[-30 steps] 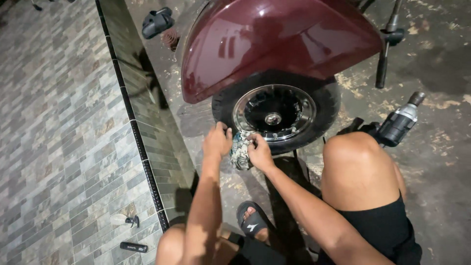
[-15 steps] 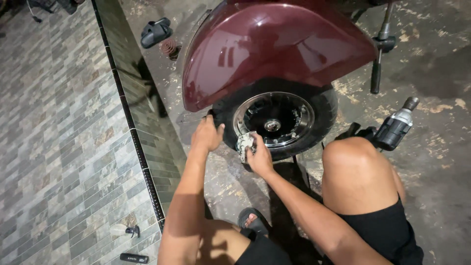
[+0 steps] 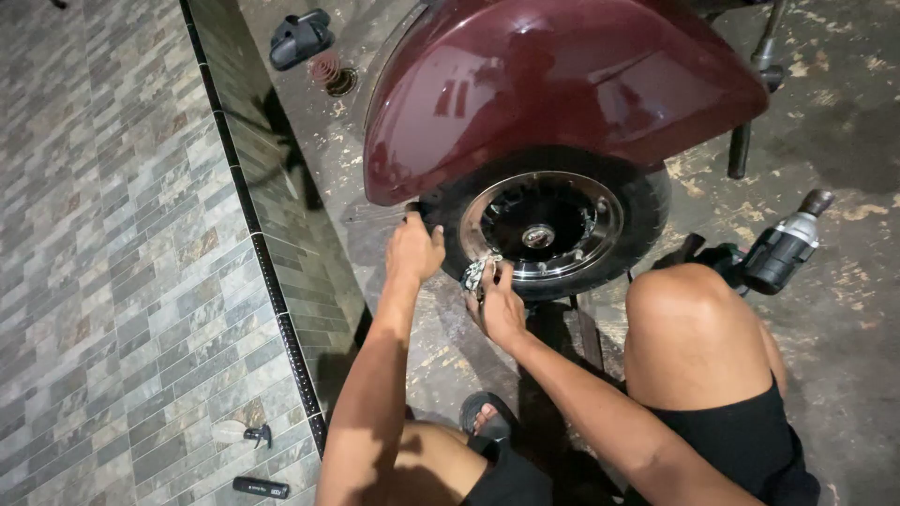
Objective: Cleaning the rim of a motorcycle wheel and performing maintenance using a cloth and pliers
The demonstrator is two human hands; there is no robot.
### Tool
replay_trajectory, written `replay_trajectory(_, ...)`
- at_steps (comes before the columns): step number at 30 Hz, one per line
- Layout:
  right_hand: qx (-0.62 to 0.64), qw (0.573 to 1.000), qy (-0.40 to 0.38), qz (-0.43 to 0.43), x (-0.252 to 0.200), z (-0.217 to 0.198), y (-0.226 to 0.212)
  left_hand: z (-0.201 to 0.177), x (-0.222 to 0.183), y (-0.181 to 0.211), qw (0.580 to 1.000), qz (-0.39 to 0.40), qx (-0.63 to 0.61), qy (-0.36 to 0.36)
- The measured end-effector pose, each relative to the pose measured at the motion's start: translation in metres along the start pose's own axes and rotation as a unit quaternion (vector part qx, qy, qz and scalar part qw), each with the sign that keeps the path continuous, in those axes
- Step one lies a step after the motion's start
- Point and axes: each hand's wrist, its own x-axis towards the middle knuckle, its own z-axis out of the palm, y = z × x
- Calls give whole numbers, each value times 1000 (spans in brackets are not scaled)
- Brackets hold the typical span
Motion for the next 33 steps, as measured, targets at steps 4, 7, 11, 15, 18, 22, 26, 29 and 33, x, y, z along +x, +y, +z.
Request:
replay_trajectory(4,166,960,-67,215,9,-45,-51,-5,-4,5,1000,9,-1,-5)
replay_trajectory(7,18,999,27,4,22,-13,-37,-13,-9,8,1000,3,-3,-9)
replay_trajectory(11,51,995,73,-49,15,-21,-33,-12,-10,10,1000,5,0,-19)
replay_trajectory(15,19,999,43,-21,7,2,-4,-9,-13,10,999,7,16,-28)
replay_trajectory(18,17,998,57,-29,15,7,-2,-6,-13,6,998,-5,16,-55)
replay_trajectory(22,66,991,81,-88,20,-8,-17,2,-10,-1,997,-16,19,-69)
replay_trajectory(26,11,998,55,-36,21,24,21,18,-3,-18,993,-34,50,-106)
replay_trajectory(29,-8,999,45,2,5,28,38,22,0,-24,988,-39,78,-128)
replay_trajectory(33,18,998,46,28,-1,16,35,-12,-24,2,993,-53,43,-95)
